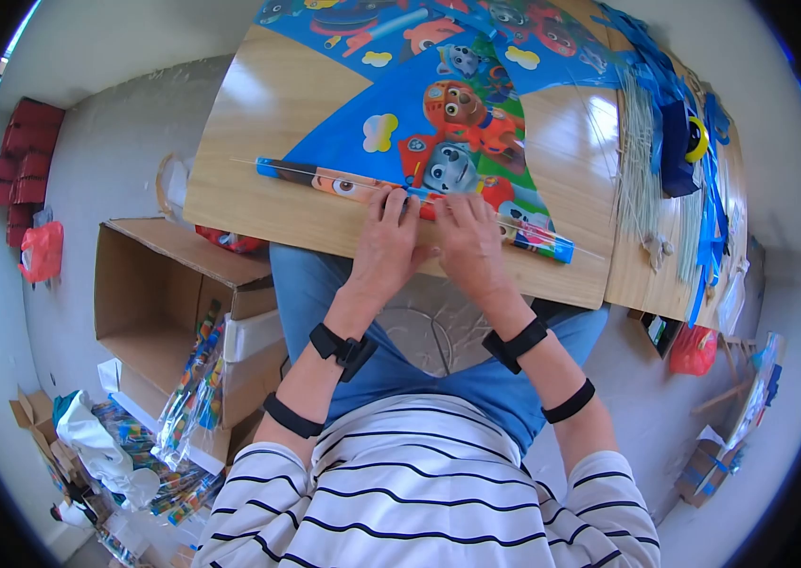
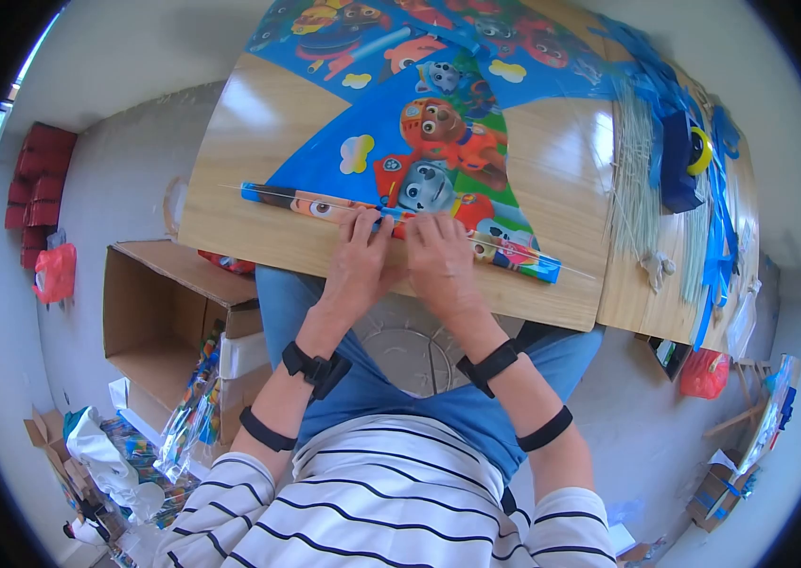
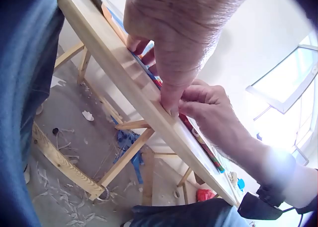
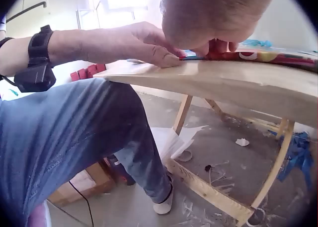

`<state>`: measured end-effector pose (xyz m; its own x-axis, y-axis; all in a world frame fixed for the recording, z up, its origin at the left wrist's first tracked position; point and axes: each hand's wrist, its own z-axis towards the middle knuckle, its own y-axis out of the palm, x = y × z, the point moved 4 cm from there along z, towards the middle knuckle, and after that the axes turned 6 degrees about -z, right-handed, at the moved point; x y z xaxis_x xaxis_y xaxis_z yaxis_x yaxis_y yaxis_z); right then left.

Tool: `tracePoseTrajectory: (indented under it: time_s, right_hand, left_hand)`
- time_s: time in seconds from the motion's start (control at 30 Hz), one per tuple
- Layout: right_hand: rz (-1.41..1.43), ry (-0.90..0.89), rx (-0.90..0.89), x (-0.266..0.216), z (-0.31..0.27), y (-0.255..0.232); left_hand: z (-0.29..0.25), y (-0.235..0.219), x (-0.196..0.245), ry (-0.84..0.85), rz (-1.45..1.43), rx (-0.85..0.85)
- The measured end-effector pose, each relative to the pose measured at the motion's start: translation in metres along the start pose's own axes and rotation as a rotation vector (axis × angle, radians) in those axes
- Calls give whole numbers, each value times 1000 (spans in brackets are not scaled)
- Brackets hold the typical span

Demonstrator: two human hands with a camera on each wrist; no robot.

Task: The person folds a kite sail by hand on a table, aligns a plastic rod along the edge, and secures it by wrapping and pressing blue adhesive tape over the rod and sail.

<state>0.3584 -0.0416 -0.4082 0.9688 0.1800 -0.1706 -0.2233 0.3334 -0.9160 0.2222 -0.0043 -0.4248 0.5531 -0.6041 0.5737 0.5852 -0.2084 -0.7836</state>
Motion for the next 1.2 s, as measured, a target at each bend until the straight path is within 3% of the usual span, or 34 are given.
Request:
tracePoseTrajectory:
  time_s: [0.23, 0.53, 0.63, 0.77, 0.87, 0.97, 1.07, 1.2]
  right_hand:
    - [2, -102, 99, -4, 2, 19]
    - [15, -75, 72, -6, -3, 19]
    - [2, -69, 86, -7, -4, 22]
    - [11, -74, 78, -5, -6, 26]
    - [42, -69, 72, -4, -7, 25]
    - [5, -73, 64, -3, -7, 25]
    - [25, -58, 67, -4, -8, 27]
    - [8, -68, 72, -3, -8, 25]
  left_hand:
    - [4, -7, -1, 47, 11, 6]
    - [21, -22, -12, 33, 1, -215]
    - [60, -42, -49, 115, 57, -10]
    - [147, -54, -134, -218, 65, 91]
    - [189, -50, -146, -389, 49, -55]
    - [203, -37, -173, -339, -98, -183]
    - [209, -36, -182, -446, -157, -317]
    - [206, -46, -178, -445, -346, -308]
